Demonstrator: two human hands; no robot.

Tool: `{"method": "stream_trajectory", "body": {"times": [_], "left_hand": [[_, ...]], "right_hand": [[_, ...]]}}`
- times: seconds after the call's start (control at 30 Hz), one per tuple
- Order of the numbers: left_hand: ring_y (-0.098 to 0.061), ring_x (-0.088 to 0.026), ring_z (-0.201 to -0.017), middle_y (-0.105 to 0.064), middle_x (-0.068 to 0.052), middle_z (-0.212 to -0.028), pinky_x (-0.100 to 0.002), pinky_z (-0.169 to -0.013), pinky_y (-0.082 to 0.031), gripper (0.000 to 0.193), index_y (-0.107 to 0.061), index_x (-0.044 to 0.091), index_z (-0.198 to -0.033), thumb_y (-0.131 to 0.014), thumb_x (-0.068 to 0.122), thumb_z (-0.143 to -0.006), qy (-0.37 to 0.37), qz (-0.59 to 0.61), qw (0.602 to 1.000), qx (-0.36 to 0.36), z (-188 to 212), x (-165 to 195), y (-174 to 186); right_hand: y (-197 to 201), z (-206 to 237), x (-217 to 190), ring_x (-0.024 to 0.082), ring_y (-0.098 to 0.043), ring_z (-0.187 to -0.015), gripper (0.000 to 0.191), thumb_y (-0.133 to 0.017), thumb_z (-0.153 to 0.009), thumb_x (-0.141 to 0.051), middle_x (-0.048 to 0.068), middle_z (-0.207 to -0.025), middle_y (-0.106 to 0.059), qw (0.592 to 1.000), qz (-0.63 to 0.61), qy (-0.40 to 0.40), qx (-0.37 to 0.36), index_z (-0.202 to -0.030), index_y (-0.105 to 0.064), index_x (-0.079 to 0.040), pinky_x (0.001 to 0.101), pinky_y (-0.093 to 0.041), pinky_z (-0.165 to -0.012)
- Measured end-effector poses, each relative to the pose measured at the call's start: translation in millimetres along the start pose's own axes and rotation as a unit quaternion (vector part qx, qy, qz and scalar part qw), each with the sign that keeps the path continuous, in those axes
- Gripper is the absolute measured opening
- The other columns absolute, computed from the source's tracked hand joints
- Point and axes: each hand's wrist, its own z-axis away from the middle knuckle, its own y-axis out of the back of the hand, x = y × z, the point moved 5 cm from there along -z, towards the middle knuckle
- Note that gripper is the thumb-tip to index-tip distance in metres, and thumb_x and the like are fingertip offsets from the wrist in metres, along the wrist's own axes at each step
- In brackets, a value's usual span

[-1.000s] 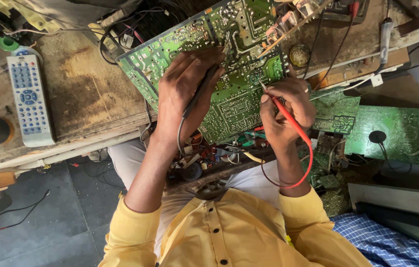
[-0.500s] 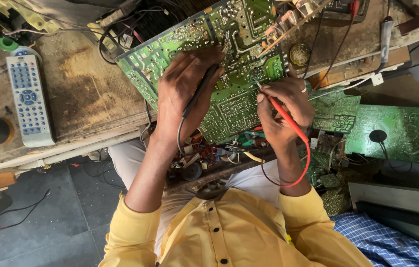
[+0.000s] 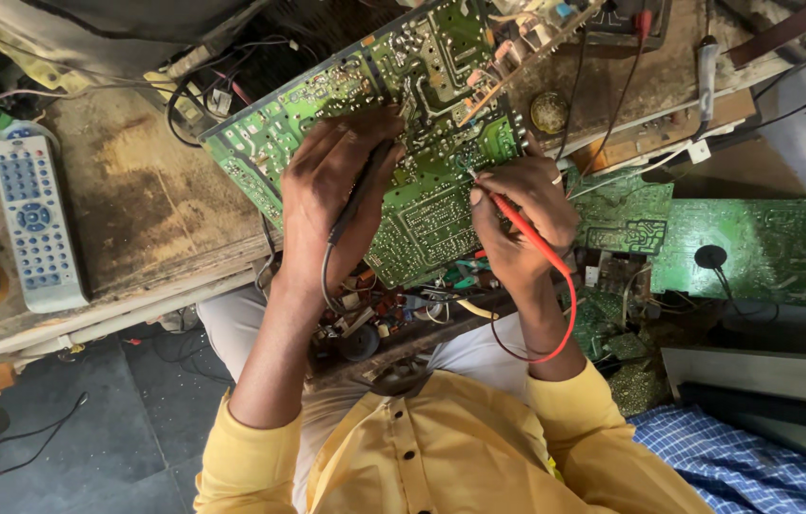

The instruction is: The person solders components on a large green circuit board resting on their lap, holding a soldering iron in one hand and solder wire in the other. They then use multimeter test probes to probe points on the board, repositioning the board and reaching for parts from a tray of components while testing.

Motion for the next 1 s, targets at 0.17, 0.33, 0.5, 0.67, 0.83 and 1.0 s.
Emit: {"method": "stream_trajectory", "body": {"times": [0.17, 0.33, 0.5, 0.67, 0.83, 1.0], "left_hand": [[-0.071, -0.032, -0.112, -0.072, -0.013, -0.123, -0.04, -0.1, -0.056, 0.021, -0.068, 0.001, -0.12, -0.073, -0.004, -0.1, 0.006, 0.0, 1.0, -0.005, 0, -1, 1], [-0.07, -0.032, -0.111, -0.072, -0.013, -0.123, -0.04, -0.099, -0.056, 0.022, -0.068, 0.001, -0.12, -0.073, -0.004, -0.1, 0.011, -0.003, 1.0, -0.01, 0, -1, -3], [-0.07, -0.031, -0.113, -0.071, -0.013, -0.124, -0.04, -0.101, -0.056, 0.021, -0.067, 0.001, -0.121, -0.073, -0.003, -0.1, 0.002, 0.002, 1.0, -0.008, -1, 0, -3], [-0.07, -0.031, -0.111, -0.072, -0.013, -0.124, -0.04, -0.099, -0.056, 0.022, -0.068, 0.001, -0.121, -0.073, -0.004, -0.1, 0.01, -0.001, 1.0, -0.011, 0, 0, -3], [-0.07, -0.031, -0.113, -0.072, -0.013, -0.123, -0.039, -0.101, -0.056, 0.022, -0.068, 0.001, -0.12, -0.073, -0.003, -0.1, 0.012, -0.008, 1.0, -0.009, 3, 1, -5], [-0.07, -0.031, -0.115, -0.072, -0.014, -0.124, -0.039, -0.103, -0.056, 0.022, -0.068, 0.0, -0.121, -0.073, -0.003, -0.1, 0.012, -0.008, 1.0, -0.008, 3, 0, -4]], "right_hand": [[-1, 0, 0, 0.026, -0.069, -0.096, 0.017, -0.077, -0.089, 0.009, 0.012, -0.103, -0.073, 1.0, -0.001, 0.007, 0.001, -0.104, -0.07, 0.002, 0.036, -0.055, -0.091], [1, 1, 4, 0.026, -0.068, -0.097, 0.017, -0.077, -0.09, 0.009, 0.012, -0.102, -0.073, 1.0, -0.006, 0.006, 0.004, -0.103, -0.07, 0.002, 0.0356, -0.055, -0.09], [1, 1, 4, 0.026, -0.068, -0.097, 0.017, -0.077, -0.09, 0.009, 0.012, -0.103, -0.073, 1.0, -0.001, 0.007, 0.002, -0.103, -0.07, 0.002, 0.0363, -0.055, -0.092], [2, 2, 5, 0.026, -0.068, -0.097, 0.017, -0.077, -0.09, 0.008, 0.012, -0.102, -0.073, 1.0, -0.006, 0.004, 0.001, -0.104, -0.07, 0.002, 0.0365, -0.055, -0.092], [2, 7, 7, 0.026, -0.068, -0.097, 0.016, -0.078, -0.091, 0.008, 0.013, -0.102, -0.073, 1.0, -0.005, 0.001, 0.0, -0.104, -0.07, 0.002, 0.0364, -0.054, -0.091], [2, 9, 10, 0.025, -0.068, -0.095, 0.013, -0.075, -0.091, 0.006, 0.012, -0.1, -0.072, 1.0, -0.02, 0.005, 0.012, -0.101, -0.068, 0.002, 0.0347, -0.054, -0.09]]}}
